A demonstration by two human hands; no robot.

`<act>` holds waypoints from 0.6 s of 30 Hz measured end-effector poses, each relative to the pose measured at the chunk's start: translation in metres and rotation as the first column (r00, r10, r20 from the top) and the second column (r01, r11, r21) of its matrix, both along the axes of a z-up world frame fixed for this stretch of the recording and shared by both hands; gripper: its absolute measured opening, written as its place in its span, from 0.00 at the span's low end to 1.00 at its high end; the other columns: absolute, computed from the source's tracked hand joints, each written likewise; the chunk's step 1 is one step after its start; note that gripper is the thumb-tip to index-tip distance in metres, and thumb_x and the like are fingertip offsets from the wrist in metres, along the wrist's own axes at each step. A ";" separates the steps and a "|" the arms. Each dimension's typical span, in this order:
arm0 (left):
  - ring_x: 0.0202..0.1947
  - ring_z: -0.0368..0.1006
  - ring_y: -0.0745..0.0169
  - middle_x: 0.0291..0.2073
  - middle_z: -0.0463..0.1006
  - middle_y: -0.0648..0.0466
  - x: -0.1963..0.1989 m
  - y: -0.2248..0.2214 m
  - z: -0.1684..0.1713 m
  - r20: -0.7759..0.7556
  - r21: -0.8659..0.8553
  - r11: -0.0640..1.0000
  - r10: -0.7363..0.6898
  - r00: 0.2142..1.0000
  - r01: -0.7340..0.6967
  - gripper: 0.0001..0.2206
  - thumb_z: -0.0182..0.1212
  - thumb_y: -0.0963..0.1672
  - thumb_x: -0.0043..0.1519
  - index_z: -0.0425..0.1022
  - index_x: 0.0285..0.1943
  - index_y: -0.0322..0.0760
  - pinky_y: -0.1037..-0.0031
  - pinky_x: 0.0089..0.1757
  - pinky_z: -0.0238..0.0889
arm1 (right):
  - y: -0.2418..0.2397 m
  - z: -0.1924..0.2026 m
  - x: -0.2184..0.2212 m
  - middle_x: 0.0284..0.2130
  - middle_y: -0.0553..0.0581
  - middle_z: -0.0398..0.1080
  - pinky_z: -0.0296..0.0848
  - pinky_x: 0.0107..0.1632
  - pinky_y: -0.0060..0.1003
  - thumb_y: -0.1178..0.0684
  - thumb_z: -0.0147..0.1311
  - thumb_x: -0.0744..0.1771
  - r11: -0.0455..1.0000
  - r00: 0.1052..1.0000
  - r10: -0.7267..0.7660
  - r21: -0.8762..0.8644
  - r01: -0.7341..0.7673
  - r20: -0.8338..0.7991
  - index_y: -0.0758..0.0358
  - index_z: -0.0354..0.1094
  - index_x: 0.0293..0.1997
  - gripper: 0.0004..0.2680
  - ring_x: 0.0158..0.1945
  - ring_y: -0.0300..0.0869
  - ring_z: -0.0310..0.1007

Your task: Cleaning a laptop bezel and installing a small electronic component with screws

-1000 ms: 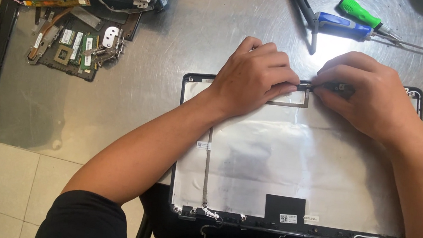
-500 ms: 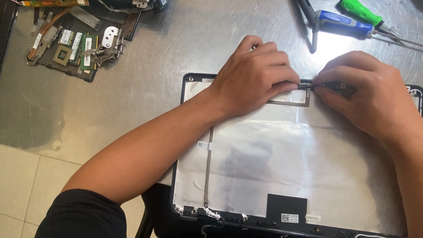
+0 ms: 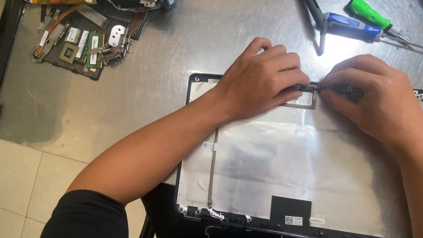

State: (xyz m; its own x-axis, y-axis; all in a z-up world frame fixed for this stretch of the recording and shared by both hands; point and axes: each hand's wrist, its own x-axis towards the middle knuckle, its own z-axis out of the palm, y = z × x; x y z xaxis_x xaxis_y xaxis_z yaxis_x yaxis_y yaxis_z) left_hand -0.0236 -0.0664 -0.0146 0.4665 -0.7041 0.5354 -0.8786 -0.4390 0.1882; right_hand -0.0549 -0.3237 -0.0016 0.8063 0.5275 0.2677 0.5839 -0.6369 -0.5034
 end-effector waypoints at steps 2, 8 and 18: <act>0.36 0.68 0.59 0.35 0.73 0.60 0.001 -0.001 -0.001 0.034 0.000 1.000 0.001 0.999 -0.001 0.05 0.71 0.44 0.61 0.78 0.41 0.48 0.64 0.43 0.56 | -0.001 -0.001 0.001 0.42 0.57 0.75 0.72 0.52 0.40 0.60 0.66 0.66 1.000 1.000 0.002 -0.008 -0.002 -0.007 0.60 0.78 0.44 0.05 0.47 0.47 0.74; 0.35 0.69 0.59 0.34 0.73 0.60 0.001 0.001 0.001 0.100 0.028 1.000 0.008 0.995 -0.010 0.05 0.70 0.45 0.62 0.78 0.42 0.48 0.65 0.43 0.57 | -0.002 -0.005 0.000 0.43 0.57 0.75 0.72 0.53 0.40 0.60 0.66 0.66 1.000 1.000 -0.007 -0.005 0.007 0.007 0.59 0.78 0.45 0.06 0.47 0.47 0.74; 0.35 0.69 0.58 0.34 0.73 0.59 0.004 -0.002 -0.006 0.098 0.002 1.000 -0.013 0.995 0.012 0.04 0.70 0.43 0.62 0.79 0.41 0.46 0.64 0.41 0.59 | 0.001 0.000 -0.001 0.43 0.56 0.74 0.72 0.51 0.39 0.60 0.66 0.66 1.000 1.000 -0.028 -0.009 0.028 -0.008 0.59 0.78 0.43 0.05 0.47 0.46 0.74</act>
